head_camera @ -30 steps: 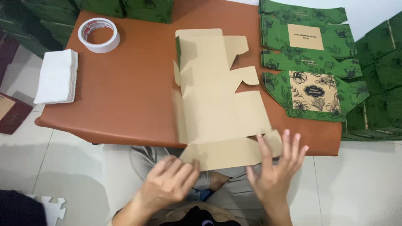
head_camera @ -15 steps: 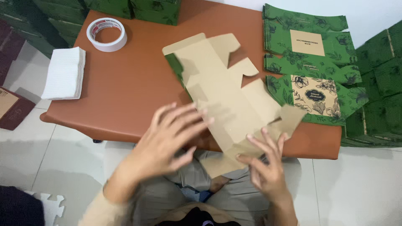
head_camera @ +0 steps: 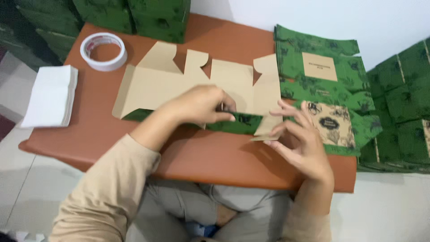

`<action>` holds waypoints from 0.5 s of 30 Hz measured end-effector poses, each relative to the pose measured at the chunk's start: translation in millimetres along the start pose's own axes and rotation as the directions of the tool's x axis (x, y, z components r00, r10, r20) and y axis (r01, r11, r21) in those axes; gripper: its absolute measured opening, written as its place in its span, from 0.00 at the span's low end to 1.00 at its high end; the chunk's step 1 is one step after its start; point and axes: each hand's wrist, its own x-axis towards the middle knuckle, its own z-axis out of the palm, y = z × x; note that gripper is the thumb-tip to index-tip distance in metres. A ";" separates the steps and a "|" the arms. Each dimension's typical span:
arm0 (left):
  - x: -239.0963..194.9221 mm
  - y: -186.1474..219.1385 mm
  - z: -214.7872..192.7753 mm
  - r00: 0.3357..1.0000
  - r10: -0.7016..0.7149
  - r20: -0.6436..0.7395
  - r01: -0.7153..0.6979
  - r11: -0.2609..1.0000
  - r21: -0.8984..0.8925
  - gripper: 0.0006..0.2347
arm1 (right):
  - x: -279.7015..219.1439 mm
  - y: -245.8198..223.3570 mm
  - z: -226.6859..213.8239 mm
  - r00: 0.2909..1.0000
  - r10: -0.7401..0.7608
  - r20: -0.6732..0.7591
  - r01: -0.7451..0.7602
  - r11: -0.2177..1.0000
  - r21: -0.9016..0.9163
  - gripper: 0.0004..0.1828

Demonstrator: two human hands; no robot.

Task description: The person assembles a flat cardboard box by folding its sides and tucking the flaps to form a rectangular container. They then place a stack of white paper packets inside the box, close the lid, and set the finished box aside before picking up another flat box to repeat the process.

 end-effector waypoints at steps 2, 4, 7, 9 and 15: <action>-3.9 5.5 -3.1 0.999 -0.006 0.031 0.007 0.998 -0.057 0.08 | -0.6 4.3 5.6 0.999 0.014 -0.040 -0.015 0.999 -0.035 0.07; -5.6 4.8 3.7 0.997 -0.010 0.080 0.021 0.991 -0.129 0.08 | -4.6 5.4 12.3 0.997 0.047 -0.069 -0.051 0.997 -0.064 0.06; -4.3 7.4 9.0 0.992 0.024 0.126 0.003 0.977 -0.213 0.10 | -3.9 -1.2 17.1 0.994 0.065 -0.091 -0.076 0.990 -0.122 0.04; -10.7 22.4 0.5 0.967 0.045 0.250 0.019 0.969 -0.248 0.12 | -1.7 -12.9 22.2 0.994 0.013 -0.110 -0.029 0.989 -0.146 0.05; -11.8 23.0 4.3 0.961 0.042 0.273 0.038 0.958 -0.284 0.12 | -5.3 -17.0 38.0 0.983 0.045 -0.181 -0.077 0.981 -0.179 0.07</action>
